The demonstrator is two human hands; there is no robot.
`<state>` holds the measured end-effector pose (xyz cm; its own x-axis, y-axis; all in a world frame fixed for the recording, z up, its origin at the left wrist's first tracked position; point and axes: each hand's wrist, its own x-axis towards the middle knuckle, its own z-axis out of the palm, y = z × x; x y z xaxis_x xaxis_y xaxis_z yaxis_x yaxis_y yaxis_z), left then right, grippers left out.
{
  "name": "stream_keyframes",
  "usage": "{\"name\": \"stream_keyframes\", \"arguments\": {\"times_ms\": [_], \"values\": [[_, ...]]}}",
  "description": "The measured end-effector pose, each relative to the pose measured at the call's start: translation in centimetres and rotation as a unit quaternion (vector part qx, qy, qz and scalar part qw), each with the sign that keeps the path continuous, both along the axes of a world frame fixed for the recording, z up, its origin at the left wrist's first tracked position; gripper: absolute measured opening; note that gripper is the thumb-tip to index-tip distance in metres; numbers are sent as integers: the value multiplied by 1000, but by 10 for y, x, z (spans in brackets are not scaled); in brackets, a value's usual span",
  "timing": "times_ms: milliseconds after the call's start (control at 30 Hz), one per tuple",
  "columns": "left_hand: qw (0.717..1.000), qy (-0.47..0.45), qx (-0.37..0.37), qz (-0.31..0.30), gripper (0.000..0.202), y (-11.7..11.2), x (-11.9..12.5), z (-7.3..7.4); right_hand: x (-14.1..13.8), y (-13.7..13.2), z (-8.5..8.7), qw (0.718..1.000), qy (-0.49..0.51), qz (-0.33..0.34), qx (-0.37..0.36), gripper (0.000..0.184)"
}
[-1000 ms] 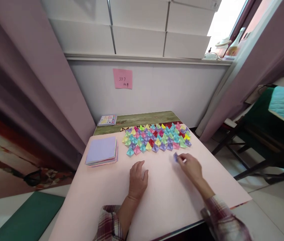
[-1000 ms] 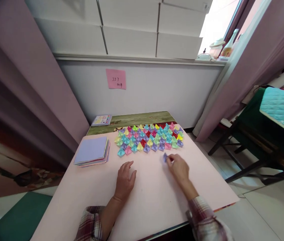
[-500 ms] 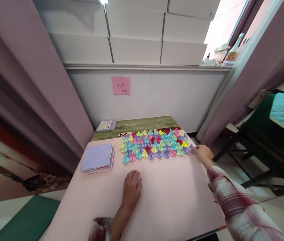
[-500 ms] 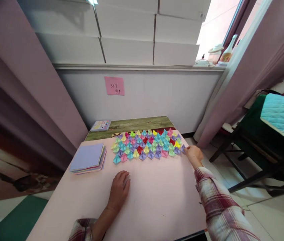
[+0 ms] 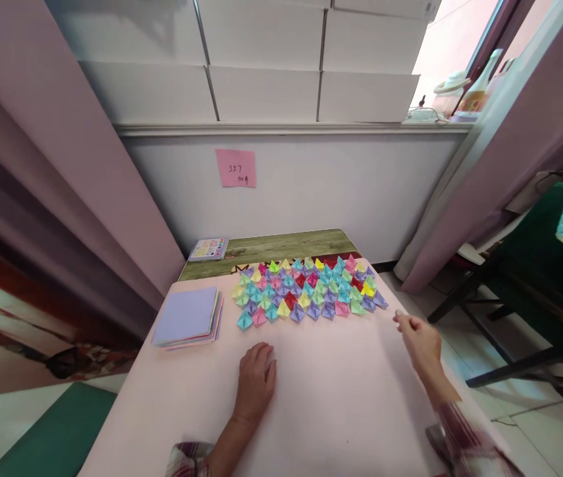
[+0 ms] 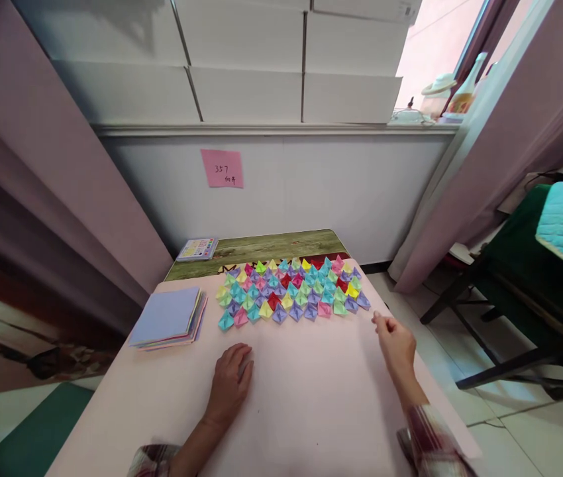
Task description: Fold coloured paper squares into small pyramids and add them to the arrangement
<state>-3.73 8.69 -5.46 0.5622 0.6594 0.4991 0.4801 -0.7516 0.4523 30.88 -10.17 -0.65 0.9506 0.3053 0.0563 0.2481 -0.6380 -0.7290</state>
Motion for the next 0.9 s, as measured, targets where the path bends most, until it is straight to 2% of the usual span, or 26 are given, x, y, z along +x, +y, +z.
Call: {"name": "stream_keyframes", "arguments": {"times_ms": [67,133,233,333,433,533,633,700,800,833,900], "values": [[1000,3,-3,-1,24,-1,1,2,-38,-4,-12,995,59,76,41,56],[1000,-1,-8,0,25,-4,1,4,-76,-1,-21,981,102,157,48,57],[999,-20,-30,0,26,-14,-2,8,-121,5,-26,971,64,230,16,52],[998,-32,-43,15,22,-29,-11,12,-140,7,-26,962,-35,266,-40,41],[997,-31,-38,61,13,-29,-27,22,-141,5,-28,958,-58,272,-72,38],[991,-30,-19,133,9,3,-49,41,-138,3,-28,956,-45,269,-109,37],[982,-28,6,186,11,59,-74,65,-138,3,-25,953,-24,270,-134,37],[980,-4,0,197,19,94,-88,77,-139,3,-24,952,-19,271,-138,38],[980,108,-53,158,52,125,-100,83,-140,2,-25,953,-18,270,-138,39],[976,145,-75,144,58,129,-102,81,-140,2,-25,953,-19,270,-138,40],[969,187,-96,128,53,129,-104,77,-140,2,-26,953,-23,270,-137,40]]}}
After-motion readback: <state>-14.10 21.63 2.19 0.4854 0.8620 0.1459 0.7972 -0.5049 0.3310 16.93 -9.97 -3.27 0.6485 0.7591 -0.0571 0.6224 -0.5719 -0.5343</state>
